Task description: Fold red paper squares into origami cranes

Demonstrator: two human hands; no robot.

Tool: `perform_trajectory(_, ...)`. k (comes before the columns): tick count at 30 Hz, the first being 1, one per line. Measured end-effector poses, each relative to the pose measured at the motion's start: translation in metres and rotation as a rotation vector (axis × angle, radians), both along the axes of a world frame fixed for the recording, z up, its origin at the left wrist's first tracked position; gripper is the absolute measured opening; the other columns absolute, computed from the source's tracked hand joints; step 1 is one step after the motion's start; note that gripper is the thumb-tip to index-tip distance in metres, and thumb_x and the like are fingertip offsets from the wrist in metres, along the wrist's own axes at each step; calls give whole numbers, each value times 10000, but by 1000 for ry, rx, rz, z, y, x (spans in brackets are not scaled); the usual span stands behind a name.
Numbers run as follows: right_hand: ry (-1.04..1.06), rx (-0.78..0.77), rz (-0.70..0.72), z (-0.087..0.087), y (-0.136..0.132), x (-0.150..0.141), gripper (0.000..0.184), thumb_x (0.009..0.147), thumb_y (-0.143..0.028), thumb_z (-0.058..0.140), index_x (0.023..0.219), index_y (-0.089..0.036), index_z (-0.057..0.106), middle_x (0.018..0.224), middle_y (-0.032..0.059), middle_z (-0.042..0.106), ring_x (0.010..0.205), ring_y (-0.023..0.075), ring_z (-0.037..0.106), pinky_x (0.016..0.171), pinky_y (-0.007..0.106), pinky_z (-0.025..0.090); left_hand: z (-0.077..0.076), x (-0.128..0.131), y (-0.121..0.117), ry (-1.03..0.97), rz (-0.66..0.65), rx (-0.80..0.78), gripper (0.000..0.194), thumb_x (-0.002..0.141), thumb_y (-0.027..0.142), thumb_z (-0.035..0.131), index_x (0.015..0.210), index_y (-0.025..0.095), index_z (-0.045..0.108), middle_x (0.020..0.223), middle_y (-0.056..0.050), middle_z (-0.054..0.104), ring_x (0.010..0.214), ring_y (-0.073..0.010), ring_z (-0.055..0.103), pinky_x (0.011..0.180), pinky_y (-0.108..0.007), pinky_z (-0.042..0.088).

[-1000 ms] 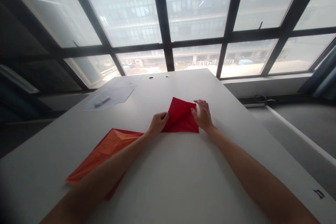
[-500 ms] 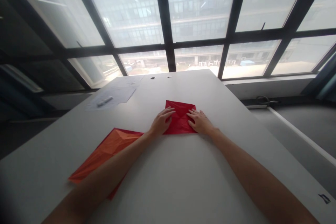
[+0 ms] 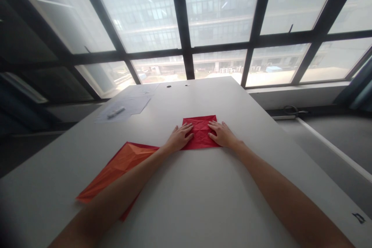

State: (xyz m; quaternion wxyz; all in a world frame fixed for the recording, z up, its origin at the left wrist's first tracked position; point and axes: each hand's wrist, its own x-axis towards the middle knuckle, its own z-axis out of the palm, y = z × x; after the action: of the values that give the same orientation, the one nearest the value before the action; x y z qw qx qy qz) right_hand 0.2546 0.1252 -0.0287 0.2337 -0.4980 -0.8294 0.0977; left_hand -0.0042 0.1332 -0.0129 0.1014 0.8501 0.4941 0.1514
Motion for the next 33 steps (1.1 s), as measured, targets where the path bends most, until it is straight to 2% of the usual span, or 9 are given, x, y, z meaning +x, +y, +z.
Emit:
perform_trajectory(5,58,28,-11,-1,4,2,440,892,-349,603,1318,-236,609,1402,93,574,1340,274,485,1152,517,290,-1,-2,4,-74,-1,28,391,975,382,478,1348,310,568,1474,-49,499,1409,-264,399,1164,-596,190)
perform_trajectory(9,142,87,-8,-2,6,3,369,860,-314,646,1216,-229,684,1278,89,667,1233,267,582,1103,458,388,-2,-4,6,-170,-13,89,302,929,328,573,1206,301,690,1342,-39,626,1284,-252,543,1148,-488,308)
perform_trajectory(14,224,99,-10,-4,8,4,279,867,-264,605,1109,-237,740,1169,79,719,1147,263,634,1060,447,444,-4,-6,7,-260,-18,125,238,887,284,636,1094,281,753,1209,-28,705,1128,-223,642,1055,-363,444)
perform_trajectory(20,255,89,-18,-5,8,4,258,853,-244,601,1057,-255,759,1150,70,723,1118,266,647,1042,454,463,-5,-6,8,-287,26,91,201,879,277,641,1029,271,774,1172,-22,719,1082,-223,658,1025,-348,473)
perform_trajectory(26,260,107,-20,-1,5,3,234,868,-271,602,1035,-236,761,1118,77,730,1092,257,649,1027,423,467,-3,-5,5,-294,33,151,231,905,261,579,1032,251,772,1203,-36,699,1118,-227,632,1032,-356,460)
perform_trajectory(33,229,129,-51,3,3,1,263,916,-321,550,1080,-235,736,1119,69,726,1088,254,629,1010,405,465,2,-4,3,-269,22,129,183,887,296,603,894,243,779,1057,-31,732,990,-215,658,967,-331,482)
